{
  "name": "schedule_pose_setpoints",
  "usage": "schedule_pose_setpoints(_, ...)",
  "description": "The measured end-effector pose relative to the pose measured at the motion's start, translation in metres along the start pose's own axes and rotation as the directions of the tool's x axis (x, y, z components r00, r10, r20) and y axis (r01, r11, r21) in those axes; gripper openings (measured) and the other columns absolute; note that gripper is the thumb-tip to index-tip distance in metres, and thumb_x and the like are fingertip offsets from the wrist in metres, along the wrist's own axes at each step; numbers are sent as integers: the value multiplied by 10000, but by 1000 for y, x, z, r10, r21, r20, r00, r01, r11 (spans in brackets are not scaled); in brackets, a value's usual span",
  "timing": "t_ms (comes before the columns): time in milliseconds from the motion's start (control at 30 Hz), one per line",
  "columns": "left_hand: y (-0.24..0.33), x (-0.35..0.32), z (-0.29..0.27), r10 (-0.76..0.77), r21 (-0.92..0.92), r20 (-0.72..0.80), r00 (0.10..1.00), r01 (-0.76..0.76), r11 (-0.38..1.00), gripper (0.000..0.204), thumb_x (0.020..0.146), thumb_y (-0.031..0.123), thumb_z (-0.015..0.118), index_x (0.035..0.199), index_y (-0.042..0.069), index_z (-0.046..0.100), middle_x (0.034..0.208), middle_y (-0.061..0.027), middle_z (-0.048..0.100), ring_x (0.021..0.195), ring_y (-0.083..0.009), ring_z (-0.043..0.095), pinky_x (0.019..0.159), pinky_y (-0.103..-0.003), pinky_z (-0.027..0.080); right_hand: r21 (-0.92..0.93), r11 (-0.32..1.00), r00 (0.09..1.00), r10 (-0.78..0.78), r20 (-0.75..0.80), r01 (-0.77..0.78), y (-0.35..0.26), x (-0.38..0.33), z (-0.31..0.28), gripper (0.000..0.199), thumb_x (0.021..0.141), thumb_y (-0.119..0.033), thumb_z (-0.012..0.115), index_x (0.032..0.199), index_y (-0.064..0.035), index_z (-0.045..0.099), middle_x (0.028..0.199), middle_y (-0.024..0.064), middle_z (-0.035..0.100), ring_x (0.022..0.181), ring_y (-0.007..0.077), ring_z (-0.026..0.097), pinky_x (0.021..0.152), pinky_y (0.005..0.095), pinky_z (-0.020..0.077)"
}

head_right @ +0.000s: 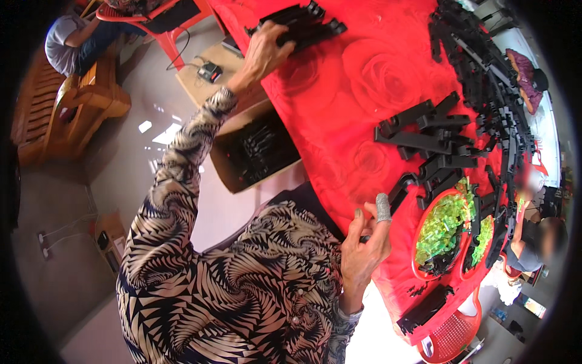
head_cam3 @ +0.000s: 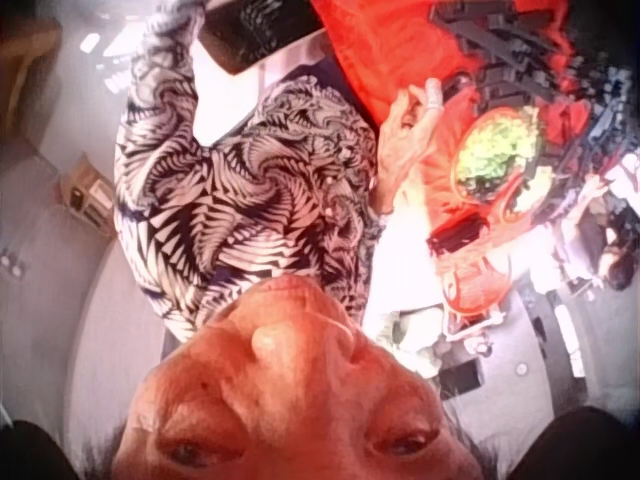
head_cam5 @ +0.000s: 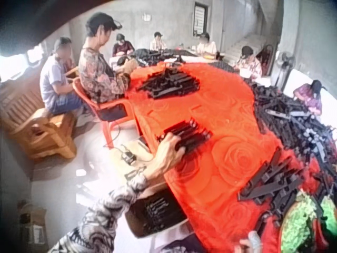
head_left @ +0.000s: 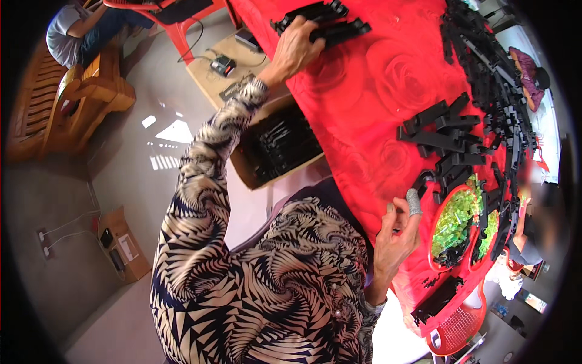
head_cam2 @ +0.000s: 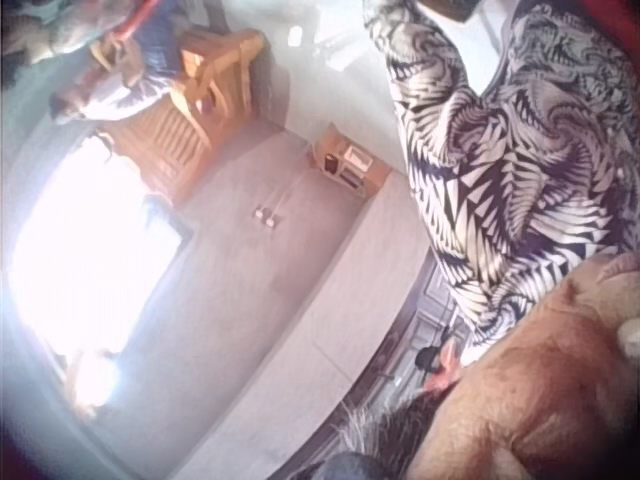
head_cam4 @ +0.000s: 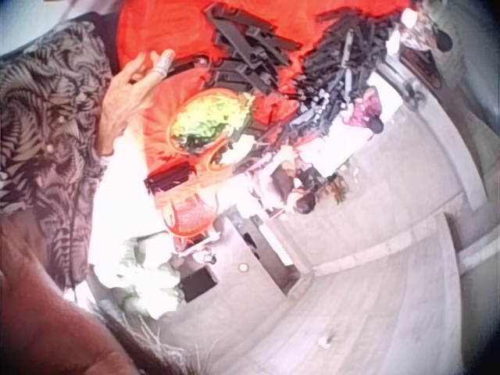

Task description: Sorting and assembling black plastic components and placing them into a box at a manufacturing table.

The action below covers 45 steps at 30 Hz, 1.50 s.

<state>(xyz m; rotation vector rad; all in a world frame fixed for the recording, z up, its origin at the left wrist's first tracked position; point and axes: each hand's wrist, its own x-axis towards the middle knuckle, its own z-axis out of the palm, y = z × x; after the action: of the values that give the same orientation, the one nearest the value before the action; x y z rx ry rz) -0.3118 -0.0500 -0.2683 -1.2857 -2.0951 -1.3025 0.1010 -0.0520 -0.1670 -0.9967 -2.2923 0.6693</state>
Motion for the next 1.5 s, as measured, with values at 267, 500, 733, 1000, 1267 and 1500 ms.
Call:
schedule_pose_setpoints(267, -24, 35, -1, 129, 307, -42, 991, -110, 945, 381, 797, 233, 725, 1088, 25, 592, 1003, -203, 564, 970, -389, 533, 814, -490, 446, -43, 999, 999, -21, -50, 19, 14, 6, 14, 335, 910, -10, 662, 1225, 66, 576, 976, 121, 705, 634, 182, 619, 526, 315, 491)
schedule_pose_setpoints(500, 21, 14, -48, 164, 209, -196, 967, -122, 970, 311, 869, 255, 717, 1051, 23, 619, 938, -172, 590, 887, -360, 562, 757, -453, 452, -71, 996, 998, -47, -32, 45, 19, -5, 17, 325, 920, -34, 674, 1222, 63, 603, 979, 123, 715, 659, 188, 643, 515, 286, 515)
schedule_pose_setpoints(733, 10, -211, -67, -655, -112, 472, 590, 777, 620, 287, 835, 238, 737, 935, -22, 672, 764, -160, 642, 734, -337, 638, 708, -379, 525, -131, 984, 993, -119, 3, 118, 18, -8, 22, 271, 919, -19, 671, 1173, 66, 632, 978, 137, 717, 650, 197, 645, 507, 285, 510)
schedule_pose_setpoints(1000, 36, -307, -42, -681, 225, 503, 532, 680, 698, 549, 792, 329, 775, 1190, 16, 560, 1065, -212, 608, 957, -394, 634, 821, -478, 518, -102, 993, 990, -55, 127, 68, 10, -5, 28, 264, 898, 1, 676, 1151, 64, 635, 970, 166, 701, 664, 238, 646, 529, 331, 502)
schedule_pose_setpoints(1267, 49, -303, -31, -728, 309, 481, 489, 682, 662, 553, 804, 268, 739, 1242, 32, 497, 947, -217, 678, 938, -410, 656, 788, -497, 521, -131, 983, 978, -101, 184, 126, 7, -6, 32, 219, 899, -9, 675, 1102, 63, 634, 967, 212, 682, 713, 334, 650, 576, 389, 512)
schedule_pose_setpoints(1500, 54, -280, -36, -788, 371, 513, 340, 741, 560, 558, 756, 279, 714, 1230, 28, 559, 928, -215, 699, 898, -411, 671, 782, -510, 533, -158, 976, 969, -116, 217, 152, 11, -6, 33, 196, 890, -14, 682, 1066, 62, 641, 944, 213, 671, 746, 372, 648, 614, 431, 508)
